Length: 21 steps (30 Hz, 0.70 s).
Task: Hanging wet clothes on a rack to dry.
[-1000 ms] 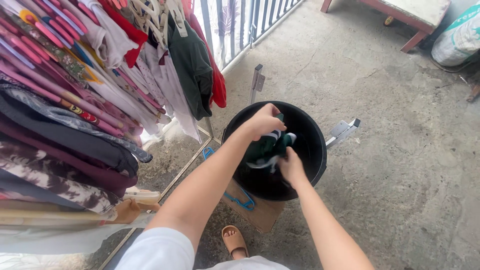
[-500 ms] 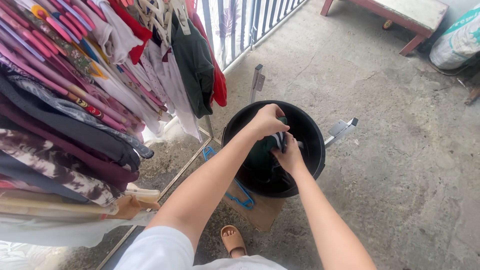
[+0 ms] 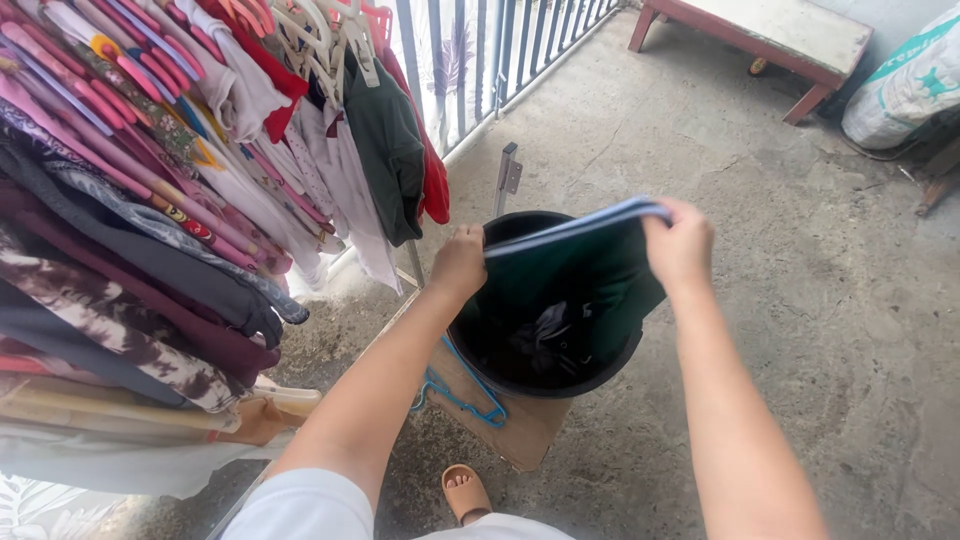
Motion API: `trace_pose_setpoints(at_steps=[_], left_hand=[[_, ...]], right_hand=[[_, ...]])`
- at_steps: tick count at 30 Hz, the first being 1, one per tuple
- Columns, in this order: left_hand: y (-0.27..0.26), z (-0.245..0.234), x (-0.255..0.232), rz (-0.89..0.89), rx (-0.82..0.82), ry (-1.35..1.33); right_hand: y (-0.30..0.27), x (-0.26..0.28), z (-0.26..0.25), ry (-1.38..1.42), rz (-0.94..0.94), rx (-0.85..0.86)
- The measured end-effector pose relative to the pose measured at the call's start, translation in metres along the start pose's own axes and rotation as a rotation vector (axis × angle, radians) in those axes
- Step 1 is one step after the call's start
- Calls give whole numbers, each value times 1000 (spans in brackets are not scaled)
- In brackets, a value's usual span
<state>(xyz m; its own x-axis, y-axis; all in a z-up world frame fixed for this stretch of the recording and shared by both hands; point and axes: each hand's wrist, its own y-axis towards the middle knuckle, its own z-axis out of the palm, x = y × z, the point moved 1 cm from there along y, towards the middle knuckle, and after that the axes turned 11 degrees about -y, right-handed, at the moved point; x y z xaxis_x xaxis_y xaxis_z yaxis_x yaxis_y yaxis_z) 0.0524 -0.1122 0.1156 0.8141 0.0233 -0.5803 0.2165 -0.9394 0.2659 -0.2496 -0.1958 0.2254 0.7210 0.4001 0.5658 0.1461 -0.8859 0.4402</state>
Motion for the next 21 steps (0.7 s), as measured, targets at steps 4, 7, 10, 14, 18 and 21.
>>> trace_pose_setpoints(at_steps=[4,7,10,14,18,21], left_hand=[[-6,26,21,-55,44,-40],[-17,22,13,-95,140,-125],[-13,-7,-8,-174,163,-143],[18,-32,-9,-249,-16,-290],[44,-49,5,-343,-214,-401],[37,-64,-8,-392,-259,-533]], right_hand=[[11,14,-22,199,178,-48],[7,-3,-16,270,49,-75],[2,-24,-11,229,243,-47],[-8,-39,-24,-221,268,263],[-28,-99,-5,-687,45,744],[-40,-151,23,-737,211,519]])
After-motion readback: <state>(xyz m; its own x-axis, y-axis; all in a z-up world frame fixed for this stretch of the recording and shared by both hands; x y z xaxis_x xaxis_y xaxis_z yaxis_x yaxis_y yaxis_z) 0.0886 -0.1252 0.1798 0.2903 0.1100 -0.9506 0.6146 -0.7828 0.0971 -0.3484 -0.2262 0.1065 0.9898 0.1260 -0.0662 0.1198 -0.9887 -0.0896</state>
